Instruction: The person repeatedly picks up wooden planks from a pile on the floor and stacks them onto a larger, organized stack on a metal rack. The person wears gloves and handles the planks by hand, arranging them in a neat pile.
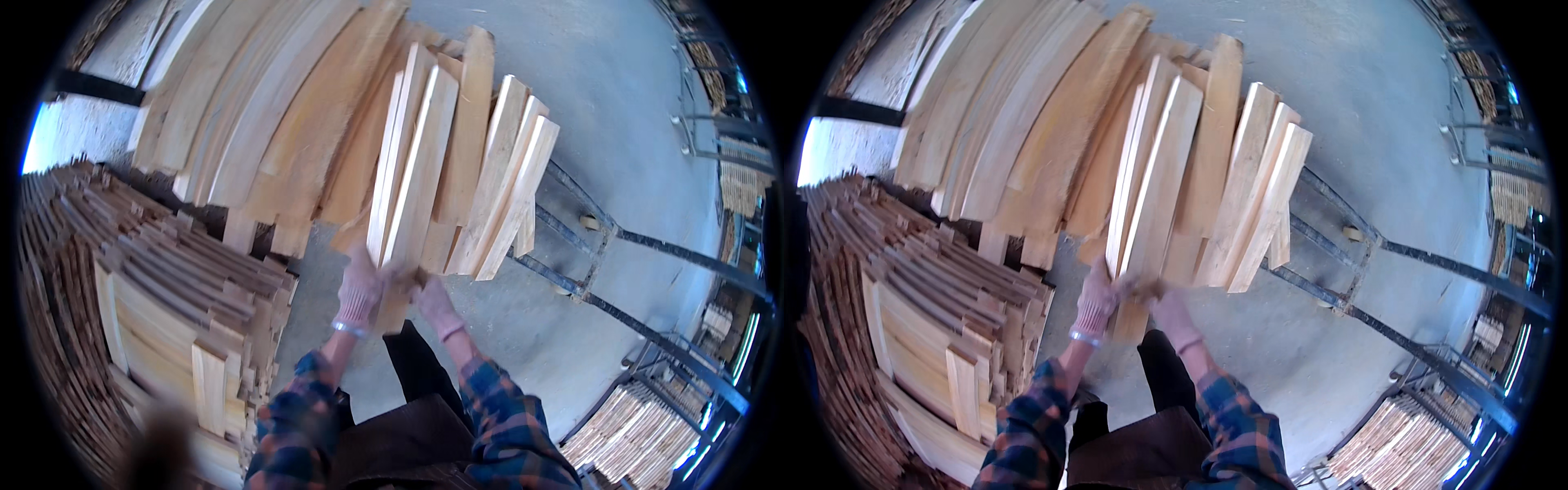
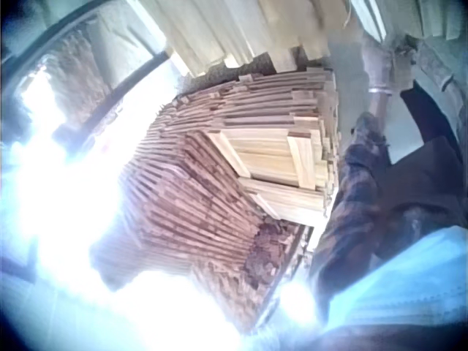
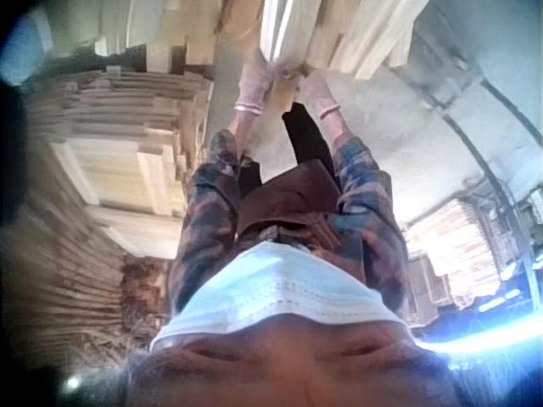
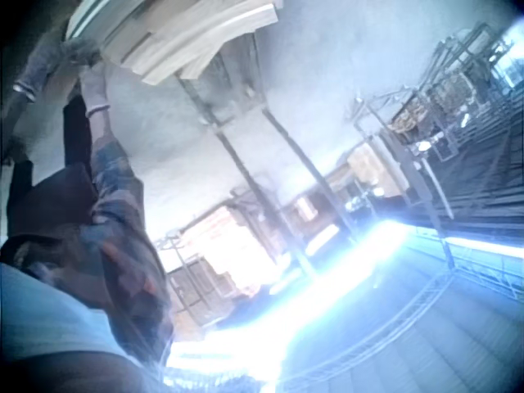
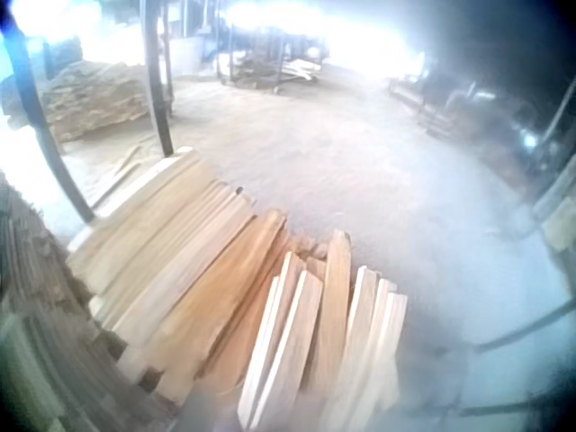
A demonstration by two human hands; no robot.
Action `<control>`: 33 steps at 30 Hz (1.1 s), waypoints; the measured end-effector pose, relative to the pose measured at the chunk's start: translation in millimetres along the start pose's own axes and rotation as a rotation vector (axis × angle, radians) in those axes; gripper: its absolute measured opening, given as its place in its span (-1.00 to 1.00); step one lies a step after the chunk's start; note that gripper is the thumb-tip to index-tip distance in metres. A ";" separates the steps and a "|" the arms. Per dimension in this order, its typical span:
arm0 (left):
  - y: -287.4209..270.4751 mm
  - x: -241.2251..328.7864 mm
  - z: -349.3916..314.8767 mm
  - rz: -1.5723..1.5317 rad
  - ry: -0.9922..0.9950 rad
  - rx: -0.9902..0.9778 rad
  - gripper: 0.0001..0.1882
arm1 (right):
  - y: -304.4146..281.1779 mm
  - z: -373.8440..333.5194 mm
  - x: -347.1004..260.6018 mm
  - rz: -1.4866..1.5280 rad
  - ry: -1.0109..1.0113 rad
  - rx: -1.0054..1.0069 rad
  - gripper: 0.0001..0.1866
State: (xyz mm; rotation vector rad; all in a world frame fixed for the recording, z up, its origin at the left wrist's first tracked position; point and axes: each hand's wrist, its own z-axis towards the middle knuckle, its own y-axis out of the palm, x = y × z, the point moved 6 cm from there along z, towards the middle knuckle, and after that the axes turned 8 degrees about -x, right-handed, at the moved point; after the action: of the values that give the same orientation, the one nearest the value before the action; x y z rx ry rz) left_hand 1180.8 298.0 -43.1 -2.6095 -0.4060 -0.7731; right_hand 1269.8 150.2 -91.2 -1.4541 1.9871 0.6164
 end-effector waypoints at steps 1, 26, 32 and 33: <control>-4.2 -20.4 -26.8 -0.038 -0.074 -0.053 -0.23 | 22.9 -23.9 3.0 0.018 0.020 -0.093 -0.63; -320.7 -169.2 -619.5 -0.299 0.642 1.389 0.18 | 517.2 -245.9 -276.9 -0.266 -1.091 -0.578 -0.42; -293.4 -312.3 -619.3 -0.356 0.323 1.667 0.13 | 638.7 -210.4 -208.3 -0.365 -0.870 -1.210 -0.31; -282.0 -340.3 -608.2 -0.384 0.202 1.691 0.14 | 661.8 -201.9 -188.4 -0.425 -0.870 -1.292 -0.31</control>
State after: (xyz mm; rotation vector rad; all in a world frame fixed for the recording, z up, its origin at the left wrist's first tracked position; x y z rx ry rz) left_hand 522.6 223.9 312.5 -0.8748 -0.9444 -0.3995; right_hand 641.4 337.3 199.1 -1.6612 0.4502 2.0667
